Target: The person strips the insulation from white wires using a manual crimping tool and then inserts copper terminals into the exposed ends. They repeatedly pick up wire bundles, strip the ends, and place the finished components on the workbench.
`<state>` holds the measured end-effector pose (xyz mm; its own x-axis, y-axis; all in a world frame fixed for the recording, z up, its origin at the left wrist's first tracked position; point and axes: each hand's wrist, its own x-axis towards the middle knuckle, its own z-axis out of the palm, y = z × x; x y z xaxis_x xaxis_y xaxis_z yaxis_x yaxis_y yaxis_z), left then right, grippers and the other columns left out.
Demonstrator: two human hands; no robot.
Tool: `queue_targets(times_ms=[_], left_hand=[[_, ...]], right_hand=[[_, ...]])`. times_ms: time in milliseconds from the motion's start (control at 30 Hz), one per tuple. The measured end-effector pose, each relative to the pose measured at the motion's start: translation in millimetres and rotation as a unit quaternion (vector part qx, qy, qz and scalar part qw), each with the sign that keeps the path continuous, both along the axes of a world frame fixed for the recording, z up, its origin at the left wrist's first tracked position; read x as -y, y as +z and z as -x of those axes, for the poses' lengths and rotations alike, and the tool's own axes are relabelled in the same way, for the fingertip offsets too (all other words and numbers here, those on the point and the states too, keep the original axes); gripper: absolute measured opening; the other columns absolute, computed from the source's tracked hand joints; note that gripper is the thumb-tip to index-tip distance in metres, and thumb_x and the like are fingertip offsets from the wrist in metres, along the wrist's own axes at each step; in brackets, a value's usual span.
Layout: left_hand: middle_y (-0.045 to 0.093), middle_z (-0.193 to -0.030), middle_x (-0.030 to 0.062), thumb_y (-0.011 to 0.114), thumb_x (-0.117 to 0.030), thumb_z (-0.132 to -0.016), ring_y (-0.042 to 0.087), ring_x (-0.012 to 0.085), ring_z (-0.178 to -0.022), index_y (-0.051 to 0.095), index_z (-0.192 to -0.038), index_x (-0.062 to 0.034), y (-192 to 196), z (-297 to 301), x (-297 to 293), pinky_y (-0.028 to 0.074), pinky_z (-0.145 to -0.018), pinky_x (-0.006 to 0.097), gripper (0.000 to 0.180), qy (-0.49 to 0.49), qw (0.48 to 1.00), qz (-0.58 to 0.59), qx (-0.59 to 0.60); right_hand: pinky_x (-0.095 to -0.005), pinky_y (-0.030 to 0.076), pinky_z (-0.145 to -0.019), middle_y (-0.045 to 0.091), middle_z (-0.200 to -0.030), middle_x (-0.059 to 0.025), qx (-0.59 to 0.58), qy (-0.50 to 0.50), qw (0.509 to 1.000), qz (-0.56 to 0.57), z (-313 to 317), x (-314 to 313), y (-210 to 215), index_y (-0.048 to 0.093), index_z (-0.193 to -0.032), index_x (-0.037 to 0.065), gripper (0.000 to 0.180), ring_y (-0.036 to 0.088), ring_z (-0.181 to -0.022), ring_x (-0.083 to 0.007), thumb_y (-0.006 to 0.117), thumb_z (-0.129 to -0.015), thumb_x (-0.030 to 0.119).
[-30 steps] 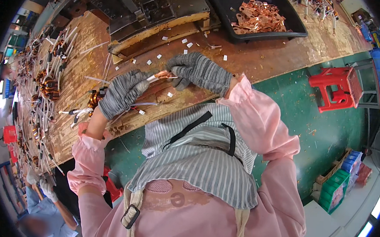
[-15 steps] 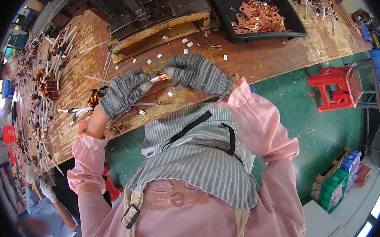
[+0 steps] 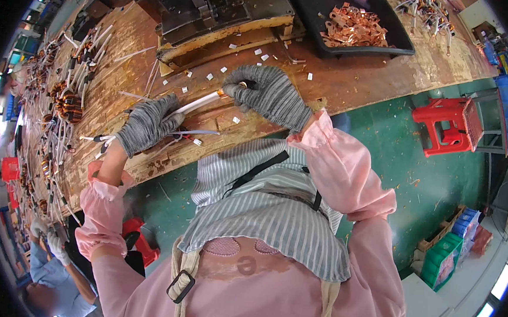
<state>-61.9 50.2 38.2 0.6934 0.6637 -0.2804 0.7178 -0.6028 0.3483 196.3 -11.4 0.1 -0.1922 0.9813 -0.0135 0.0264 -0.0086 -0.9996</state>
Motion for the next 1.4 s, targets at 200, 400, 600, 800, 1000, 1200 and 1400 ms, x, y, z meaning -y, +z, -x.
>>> queue_targets(times_ms=[200, 400, 600, 800, 1000, 1200, 1400], left_hand=[[0.059, -0.089, 0.0211, 0.049, -0.031, -0.088, 0.058, 0.0338, -0.083, 0.053, -0.102, 0.0016, -5, 9, -11, 0.045, -0.073, 0.038, 0.036, -0.011, 0.994, 0.075, 0.078], [0.059, -0.087, 0.0193, 0.053, -0.029, -0.087, 0.057, 0.0287, -0.079, 0.054, -0.105, 0.0024, -8, 14, -5, 0.045, -0.072, 0.036, 0.036, 0.045, 0.985, 0.107, 0.125], [0.052, -0.074, 0.0037, 0.056, -0.021, -0.086, 0.048, 0.0084, -0.063, 0.056, -0.103, -0.0002, 2, 9, -4, 0.043, -0.057, 0.024, 0.027, 0.128, 0.954, 0.144, 0.23], [0.061, -0.097, 0.0156, 0.055, -0.026, -0.085, 0.061, 0.0268, -0.08, 0.057, -0.109, -0.0042, 0, 14, -1, 0.047, -0.072, 0.034, 0.032, 0.042, 0.985, -0.028, 0.162], [0.061, -0.078, 0.0177, 0.051, -0.027, -0.087, 0.06, 0.0313, -0.069, 0.058, -0.104, -0.0041, 18, -3, -7, 0.048, -0.062, 0.038, 0.029, 0.016, 0.991, -0.113, 0.065], [0.057, -0.064, 0.0204, 0.042, -0.031, -0.09, 0.058, 0.0342, -0.059, 0.053, -0.107, -0.0034, 48, -23, -10, 0.045, -0.054, 0.043, 0.035, -0.028, 0.976, -0.159, -0.149], [0.054, -0.056, 0.019, 0.041, -0.033, -0.09, 0.057, 0.0338, -0.054, 0.051, -0.107, -0.0001, 68, -31, -20, 0.044, -0.05, 0.043, 0.038, -0.074, 0.964, -0.207, -0.148]], right_hand=[[-0.0228, 0.049, -0.057, 0.061, -0.075, -0.0034, 0.018, -0.004, 1.0, -0.004, 3, -4, 10, 0.061, -0.096, 0.002, 0.019, 0.056, -0.063, -0.0081, 0.062, -0.081, 0.014], [-0.0217, 0.049, -0.056, 0.061, -0.072, -0.0047, -0.029, -0.003, 1.0, 0.007, 4, -13, 4, 0.061, -0.097, 0.002, 0.019, 0.058, -0.062, -0.0089, 0.061, -0.082, 0.013], [-0.0213, 0.048, -0.053, 0.06, -0.069, -0.0051, -0.077, -0.023, 0.997, 0.0, 4, -21, -8, 0.061, -0.096, 0.0, 0.019, 0.058, -0.06, -0.0096, 0.06, -0.082, 0.013], [-0.0212, 0.048, -0.053, 0.06, -0.07, -0.0051, -0.099, -0.011, 0.995, -0.028, 5, -27, -3, 0.061, -0.095, -0.001, 0.02, 0.057, -0.059, -0.0093, 0.063, -0.081, 0.014], [-0.0224, 0.049, -0.057, 0.063, -0.075, -0.0047, -0.027, -0.025, 0.996, -0.083, 0, -29, 16, 0.062, -0.093, -0.002, 0.021, 0.058, -0.061, -0.0108, 0.063, -0.08, 0.015], [-0.0247, 0.051, -0.065, 0.065, -0.087, -0.0078, -0.044, 0.036, 0.997, -0.053, -22, -35, 21, 0.061, -0.101, 0.0, 0.026, 0.062, -0.072, -0.0132, 0.063, -0.08, 0.015], [-0.0258, 0.051, -0.069, 0.064, -0.093, -0.0081, -0.1, 0.045, 0.992, -0.06, -37, -35, 31, 0.06, -0.105, 0.001, 0.028, 0.062, -0.076, -0.0141, 0.062, -0.081, 0.015]])
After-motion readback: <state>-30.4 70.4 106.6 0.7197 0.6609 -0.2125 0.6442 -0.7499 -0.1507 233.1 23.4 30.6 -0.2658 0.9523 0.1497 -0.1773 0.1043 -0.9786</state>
